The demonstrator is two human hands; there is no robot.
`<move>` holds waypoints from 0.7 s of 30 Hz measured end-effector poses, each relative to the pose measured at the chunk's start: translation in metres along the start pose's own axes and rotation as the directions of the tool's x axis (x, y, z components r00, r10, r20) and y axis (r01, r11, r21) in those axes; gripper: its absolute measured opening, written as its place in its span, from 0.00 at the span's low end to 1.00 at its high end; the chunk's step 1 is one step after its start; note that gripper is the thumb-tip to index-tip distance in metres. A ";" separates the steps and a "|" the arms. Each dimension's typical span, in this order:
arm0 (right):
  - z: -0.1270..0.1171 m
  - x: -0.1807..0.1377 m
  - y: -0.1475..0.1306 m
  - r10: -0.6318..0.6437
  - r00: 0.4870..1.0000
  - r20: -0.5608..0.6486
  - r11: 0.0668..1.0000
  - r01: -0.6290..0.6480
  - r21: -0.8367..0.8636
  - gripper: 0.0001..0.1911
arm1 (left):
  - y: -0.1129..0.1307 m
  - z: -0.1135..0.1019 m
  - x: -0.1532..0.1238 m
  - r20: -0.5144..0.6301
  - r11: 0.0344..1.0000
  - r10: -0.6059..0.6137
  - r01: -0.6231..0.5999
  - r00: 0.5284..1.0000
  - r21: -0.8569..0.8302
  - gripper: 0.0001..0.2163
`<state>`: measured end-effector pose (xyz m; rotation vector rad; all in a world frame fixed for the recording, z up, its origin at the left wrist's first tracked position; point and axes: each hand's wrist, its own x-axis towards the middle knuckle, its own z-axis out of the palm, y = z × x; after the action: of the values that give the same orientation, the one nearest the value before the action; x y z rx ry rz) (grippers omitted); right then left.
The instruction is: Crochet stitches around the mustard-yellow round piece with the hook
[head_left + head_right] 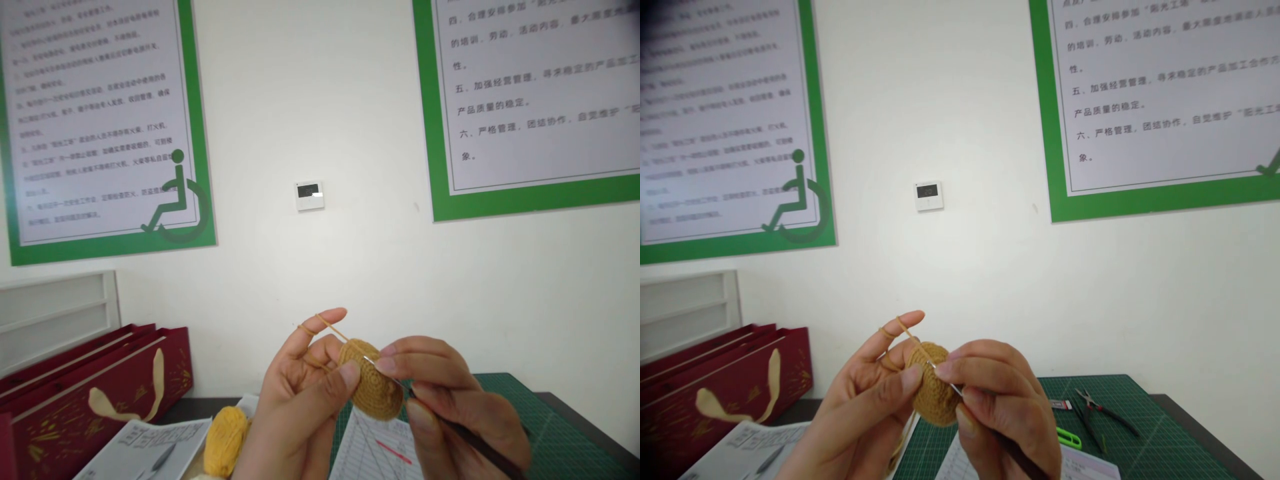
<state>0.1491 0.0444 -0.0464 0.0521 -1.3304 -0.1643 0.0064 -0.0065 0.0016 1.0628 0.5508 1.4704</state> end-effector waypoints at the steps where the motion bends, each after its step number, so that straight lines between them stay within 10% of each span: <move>1: 0.001 0.000 0.001 0.001 1.000 0.003 1.000 -0.001 0.010 0.14 | 0.000 0.000 0.000 -0.004 1.000 0.003 -0.003 1.000 0.000 0.24; 21: 0.018 -0.008 0.005 0.259 0.961 -0.093 0.935 -0.225 0.274 0.04 | -0.004 -0.001 0.004 0.033 0.999 0.047 -0.046 0.998 -0.024 0.26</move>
<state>0.1307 0.0519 -0.0488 0.1188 -1.2122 0.2234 0.0079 -0.0017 -0.0007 1.0864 0.4866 1.4937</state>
